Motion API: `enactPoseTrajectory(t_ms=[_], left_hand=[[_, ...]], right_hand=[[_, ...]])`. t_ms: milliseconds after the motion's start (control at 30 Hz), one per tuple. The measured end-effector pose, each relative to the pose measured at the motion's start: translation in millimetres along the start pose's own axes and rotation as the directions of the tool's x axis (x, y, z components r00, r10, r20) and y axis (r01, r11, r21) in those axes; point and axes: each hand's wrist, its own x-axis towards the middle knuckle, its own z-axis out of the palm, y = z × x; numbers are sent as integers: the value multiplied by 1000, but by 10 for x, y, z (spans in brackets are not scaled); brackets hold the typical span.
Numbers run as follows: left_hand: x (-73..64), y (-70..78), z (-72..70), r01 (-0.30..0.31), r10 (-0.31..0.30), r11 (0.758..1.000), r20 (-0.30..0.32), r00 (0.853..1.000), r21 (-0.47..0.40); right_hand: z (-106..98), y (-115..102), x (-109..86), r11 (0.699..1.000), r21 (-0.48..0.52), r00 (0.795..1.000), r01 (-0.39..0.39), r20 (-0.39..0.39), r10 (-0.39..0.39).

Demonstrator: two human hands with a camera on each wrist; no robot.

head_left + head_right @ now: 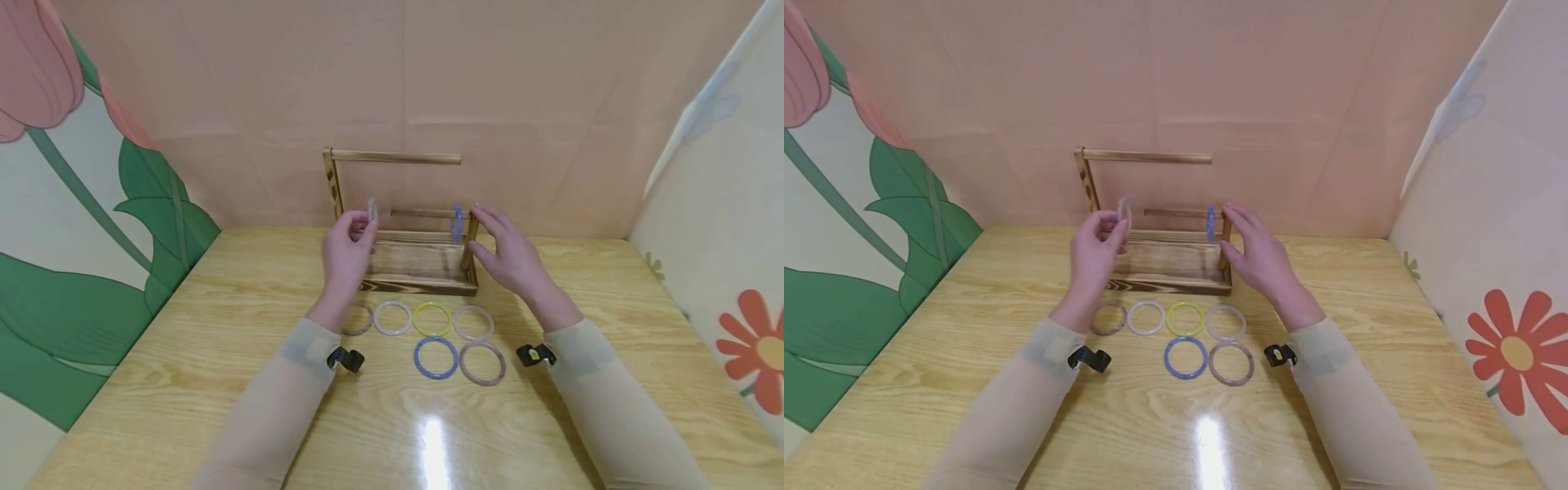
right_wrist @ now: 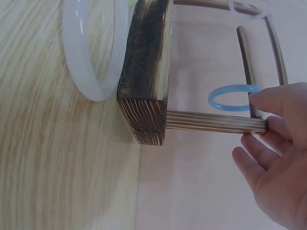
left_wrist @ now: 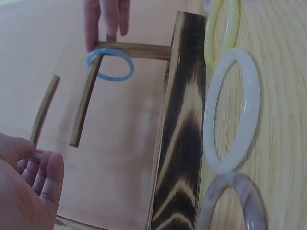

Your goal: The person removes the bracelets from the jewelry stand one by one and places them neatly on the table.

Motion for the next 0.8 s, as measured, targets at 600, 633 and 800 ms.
enactPoseTrajectory(t_ms=[600,633,800], left_hand=[[-104,108,-129,-6,2,998,65,998,55],[-113,108,-141,-8,3,998,74,997,66],[-147,94,-204,-34,21,992,115,993,118]], right_hand=[[-19,-15,-4,1000,0,1000,-10,0,10],[-20,-16,-3,1000,-1,1000,-12,1,12],[-22,-28,3,1000,-5,1000,-14,6,14]])
